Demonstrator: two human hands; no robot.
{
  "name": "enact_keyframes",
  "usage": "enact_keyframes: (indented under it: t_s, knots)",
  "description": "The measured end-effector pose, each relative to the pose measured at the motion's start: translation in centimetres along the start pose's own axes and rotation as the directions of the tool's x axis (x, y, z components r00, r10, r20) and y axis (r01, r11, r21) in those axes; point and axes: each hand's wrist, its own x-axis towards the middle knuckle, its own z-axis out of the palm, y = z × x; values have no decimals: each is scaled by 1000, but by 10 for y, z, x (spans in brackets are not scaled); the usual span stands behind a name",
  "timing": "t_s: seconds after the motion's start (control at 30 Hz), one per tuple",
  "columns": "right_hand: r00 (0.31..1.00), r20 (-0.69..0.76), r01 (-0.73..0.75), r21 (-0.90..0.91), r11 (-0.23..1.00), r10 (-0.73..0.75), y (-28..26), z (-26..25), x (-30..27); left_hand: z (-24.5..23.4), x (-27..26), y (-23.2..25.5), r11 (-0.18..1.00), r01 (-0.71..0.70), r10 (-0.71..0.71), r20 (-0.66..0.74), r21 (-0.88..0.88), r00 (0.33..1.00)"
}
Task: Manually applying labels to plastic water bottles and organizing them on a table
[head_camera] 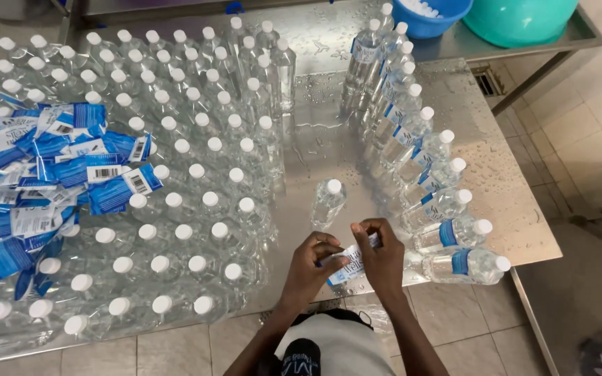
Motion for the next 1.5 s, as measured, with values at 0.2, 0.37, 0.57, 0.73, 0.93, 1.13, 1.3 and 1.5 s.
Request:
enact_keyframes:
  t_s: [0.2, 0.37, 0.57, 0.73, 0.93, 1.13, 1.3, 1.5]
  knots:
    - [777, 552, 391, -49, 919, -302, -37, -35, 8, -19, 10, -10, 983, -130, 141, -76, 131, 987]
    - [778, 589, 229, 62, 971, -221, -33, -32, 11, -22, 3, 5, 962, -152, 167, -46, 226, 985]
    - [786, 618, -32, 71, 997, -19, -9, -27, 12, -19, 1, -2, 939, -199, 224, -58, 281, 973]
    - [836, 544, -128, 69, 989, 70, -5, -23, 22, -19, 2, 11, 937, -256, 264, -1, 240, 965]
    - [827, 544, -231, 100, 968, 141, -13, -25, 24, -24, 7, 0, 975, -214, 214, -1, -60, 977]
    - [820, 544, -309, 158, 938, 179, -2, -21, 27, -25, 14, -5, 979, -195, 198, -65, 60, 978]
    - [842, 513, -282, 154, 947, 167, 11, -19, 22, -17, 14, -4, 979, -162, 182, -168, 124, 969]
    - [894, 440, -161, 143, 977, 83, 25, -15, 13, -9, 13, 3, 978, -151, 177, -194, 141, 965]
